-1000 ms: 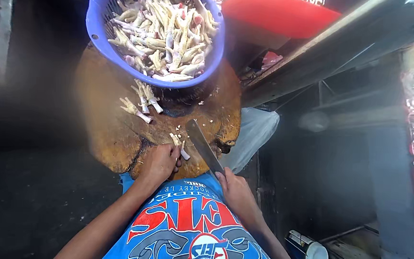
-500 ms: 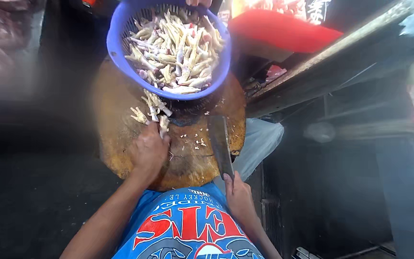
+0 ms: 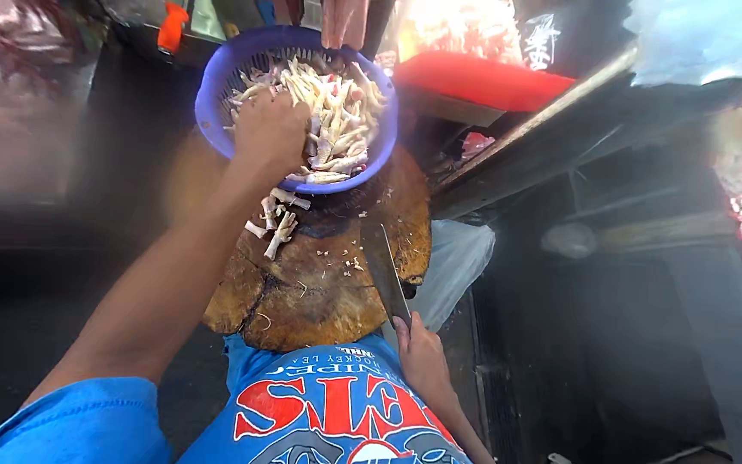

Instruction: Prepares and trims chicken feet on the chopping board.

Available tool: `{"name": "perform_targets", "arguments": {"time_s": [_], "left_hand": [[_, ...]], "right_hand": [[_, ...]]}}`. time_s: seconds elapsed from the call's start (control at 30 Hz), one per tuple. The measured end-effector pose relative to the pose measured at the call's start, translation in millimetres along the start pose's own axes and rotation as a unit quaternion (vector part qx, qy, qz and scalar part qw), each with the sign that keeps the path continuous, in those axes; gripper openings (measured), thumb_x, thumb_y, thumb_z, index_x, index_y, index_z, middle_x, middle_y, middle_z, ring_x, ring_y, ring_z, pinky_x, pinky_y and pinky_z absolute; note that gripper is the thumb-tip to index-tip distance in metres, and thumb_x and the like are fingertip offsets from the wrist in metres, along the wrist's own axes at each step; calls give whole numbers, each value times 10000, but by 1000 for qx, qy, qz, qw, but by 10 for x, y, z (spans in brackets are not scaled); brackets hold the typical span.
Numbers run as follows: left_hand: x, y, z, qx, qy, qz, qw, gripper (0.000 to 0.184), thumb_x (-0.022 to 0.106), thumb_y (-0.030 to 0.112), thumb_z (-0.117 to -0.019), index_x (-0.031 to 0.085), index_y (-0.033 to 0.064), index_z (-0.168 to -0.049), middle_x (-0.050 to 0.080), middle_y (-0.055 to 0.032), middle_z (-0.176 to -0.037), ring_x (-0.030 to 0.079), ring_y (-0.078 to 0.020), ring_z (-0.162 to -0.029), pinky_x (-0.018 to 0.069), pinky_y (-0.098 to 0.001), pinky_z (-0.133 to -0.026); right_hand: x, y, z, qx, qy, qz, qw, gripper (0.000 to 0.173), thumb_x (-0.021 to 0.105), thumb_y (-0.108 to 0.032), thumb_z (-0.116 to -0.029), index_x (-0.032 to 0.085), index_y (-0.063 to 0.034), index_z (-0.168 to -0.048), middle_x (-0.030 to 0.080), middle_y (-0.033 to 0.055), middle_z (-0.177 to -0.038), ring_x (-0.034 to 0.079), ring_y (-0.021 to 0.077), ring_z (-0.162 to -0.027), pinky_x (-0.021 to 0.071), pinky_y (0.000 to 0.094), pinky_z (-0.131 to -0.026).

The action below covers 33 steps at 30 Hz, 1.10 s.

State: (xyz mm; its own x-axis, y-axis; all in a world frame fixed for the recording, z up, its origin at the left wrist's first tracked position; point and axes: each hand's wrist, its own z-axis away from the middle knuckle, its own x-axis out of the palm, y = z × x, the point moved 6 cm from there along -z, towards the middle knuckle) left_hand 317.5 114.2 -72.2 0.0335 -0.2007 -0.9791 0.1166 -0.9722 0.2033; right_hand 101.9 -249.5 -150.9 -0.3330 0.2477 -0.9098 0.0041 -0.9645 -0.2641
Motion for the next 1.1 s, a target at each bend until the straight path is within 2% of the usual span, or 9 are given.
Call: {"name": "perform_targets", "arguments": {"time_s": [0.13,0.27,0.33,0.43,0.63,0.8,0.93,1.03,1.1], "left_hand": [[-180,-239,182,-32,11,128,991,294,582,125,-1016,582,27,-1293,567,-313,-1305,556,-531,-1221,467,-739,-952],[-636,-205,1012,-71,113,299,945,395,423,293,-1089,471,52,-1397,629,-157,-1193,672,-217,-1009,583,-452,-878],[-400,192,1465,-16,41,266,963,319,477,229,-1089,536,23,-1326,645,-186,-1122,671,-303,-926,568,-547,-811],[661,703,1995,57,-129,174,975,227,569,268,-1055,677,105,-1170,677,-143,-1102,690,-346,-991,584,-569,-807],[1109,825,2396,99,-45,134,985,283,503,270,-1068,693,74,-997,673,-139,-1008,679,-354,-916,573,-483,-683],[1089,693,2415,129,-79,141,978,217,535,129,-1031,698,141,-1173,668,-126,-1165,663,-353,-1033,572,-514,-810],[1146,601,2432,213,13,166,963,304,512,63,-1011,722,161,-1208,716,-89,-1097,687,-303,-987,567,-464,-822],[1141,583,2388,272,67,153,948,316,498,26,-1000,745,162,-1140,733,-45,-1012,688,-251,-966,551,-418,-854],[1139,602,2350,294,69,146,942,319,488,22,-1005,747,158,-1131,734,-41,-1006,686,-243,-966,544,-412,-859]], "right_hand": [[25,30,23,5,19,-19,1000,465,424,-477,-1083,654,-73,-1086,653,74,-675,697,261,-652,572,460,-593],[28,61,-18,-8,9,-25,1000,494,413,-488,-1081,658,-59,-1088,653,89,-675,698,279,-646,572,472,-584],[12,76,-41,1,-26,-33,999,487,408,-489,-1084,649,-67,-1119,661,89,-701,703,280,-678,576,479,-617],[-90,39,-101,-21,-73,-40,996,467,392,-487,-1091,635,-94,-1159,667,78,-749,696,261,-705,578,468,-649],[-349,-247,151,-149,111,-86,979,423,443,-414,-1085,683,-67,-1056,591,-5,-629,582,116,-530,508,316,-485],[-110,-190,42,-61,-117,26,991,462,360,-484,-1097,631,-110,-1122,663,74,-741,704,268,-704,581,470,-625],[-174,-152,77,-124,38,-40,991,437,439,-430,-1078,670,-66,-1009,585,24,-604,614,176,-531,529,373,-494],[-126,-154,40,-91,-78,29,992,470,378,-482,-1091,650,-98,-1087,641,58,-677,688,243,-640,570,438,-580],[-178,-140,4,-103,-59,36,992,470,381,-492,-1090,647,-106,-1052,622,48,-661,674,232,-616,560,424,-552]]}}
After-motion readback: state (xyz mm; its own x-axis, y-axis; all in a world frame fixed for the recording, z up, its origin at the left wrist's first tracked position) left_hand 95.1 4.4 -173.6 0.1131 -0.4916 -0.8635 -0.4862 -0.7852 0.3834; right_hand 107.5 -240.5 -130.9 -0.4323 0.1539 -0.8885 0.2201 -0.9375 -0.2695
